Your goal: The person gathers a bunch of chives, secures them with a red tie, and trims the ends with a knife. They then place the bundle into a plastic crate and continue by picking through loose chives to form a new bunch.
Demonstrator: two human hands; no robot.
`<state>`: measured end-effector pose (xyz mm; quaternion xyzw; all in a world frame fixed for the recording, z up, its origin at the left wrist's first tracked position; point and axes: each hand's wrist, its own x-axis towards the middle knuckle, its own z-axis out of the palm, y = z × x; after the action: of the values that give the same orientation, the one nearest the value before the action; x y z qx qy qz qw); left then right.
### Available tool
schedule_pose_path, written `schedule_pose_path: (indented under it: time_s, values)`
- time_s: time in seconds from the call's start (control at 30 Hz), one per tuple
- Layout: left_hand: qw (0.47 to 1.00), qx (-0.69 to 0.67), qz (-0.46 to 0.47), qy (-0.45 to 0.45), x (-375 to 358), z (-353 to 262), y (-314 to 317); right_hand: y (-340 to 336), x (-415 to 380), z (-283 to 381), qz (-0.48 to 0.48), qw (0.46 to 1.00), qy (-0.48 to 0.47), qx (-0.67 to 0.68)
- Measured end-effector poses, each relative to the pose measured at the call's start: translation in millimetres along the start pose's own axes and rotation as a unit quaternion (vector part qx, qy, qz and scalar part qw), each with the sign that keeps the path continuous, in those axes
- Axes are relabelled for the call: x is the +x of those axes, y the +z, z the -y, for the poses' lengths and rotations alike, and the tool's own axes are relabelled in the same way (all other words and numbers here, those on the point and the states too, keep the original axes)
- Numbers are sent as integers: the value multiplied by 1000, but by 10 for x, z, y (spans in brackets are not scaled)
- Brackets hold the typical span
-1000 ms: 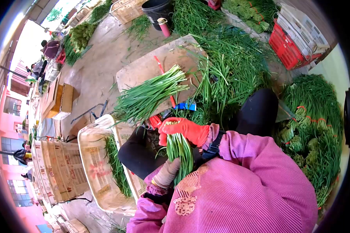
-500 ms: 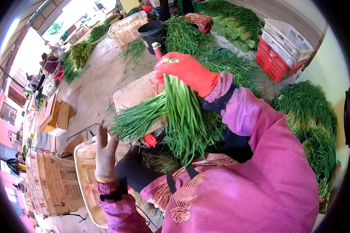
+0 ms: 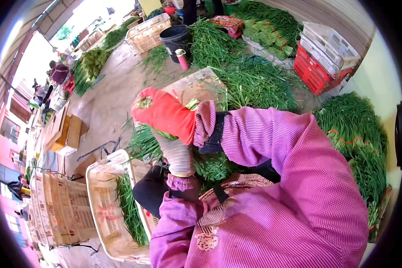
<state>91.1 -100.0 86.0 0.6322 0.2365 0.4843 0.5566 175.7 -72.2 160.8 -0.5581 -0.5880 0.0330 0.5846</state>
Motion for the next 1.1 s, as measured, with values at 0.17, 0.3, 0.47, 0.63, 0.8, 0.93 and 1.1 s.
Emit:
schedule_pose_path:
  time_s: [0.17, 0.3, 0.47, 0.63, 0.8, 0.93, 1.1]
  values:
    - [971, -146, -44, -186, 26, -52, -93, -272, -79, 198, 130, 958, 178, 183]
    - [904, -319, 37, -282, -23, 113, -345, -653, -340, -356, 192, 932, -230, -203]
    - [826, -412, 88, -373, -165, 211, -456, -567, -1030, -4, 199, 974, 90, 60]
    - [835, -412, 77, -356, -364, 305, -439, -370, -1437, 39, 176, 957, 23, -230]
    - [838, -404, 28, -365, -428, 385, -409, -298, -1511, -9, 186, 946, 33, -264]
    - [847, -421, 15, -324, -336, 532, -564, -254, -1650, 14, 183, 969, 68, -149]
    - [878, -442, 1, -180, 351, 238, -1075, -533, -2084, -6, 338, 902, 263, 51]
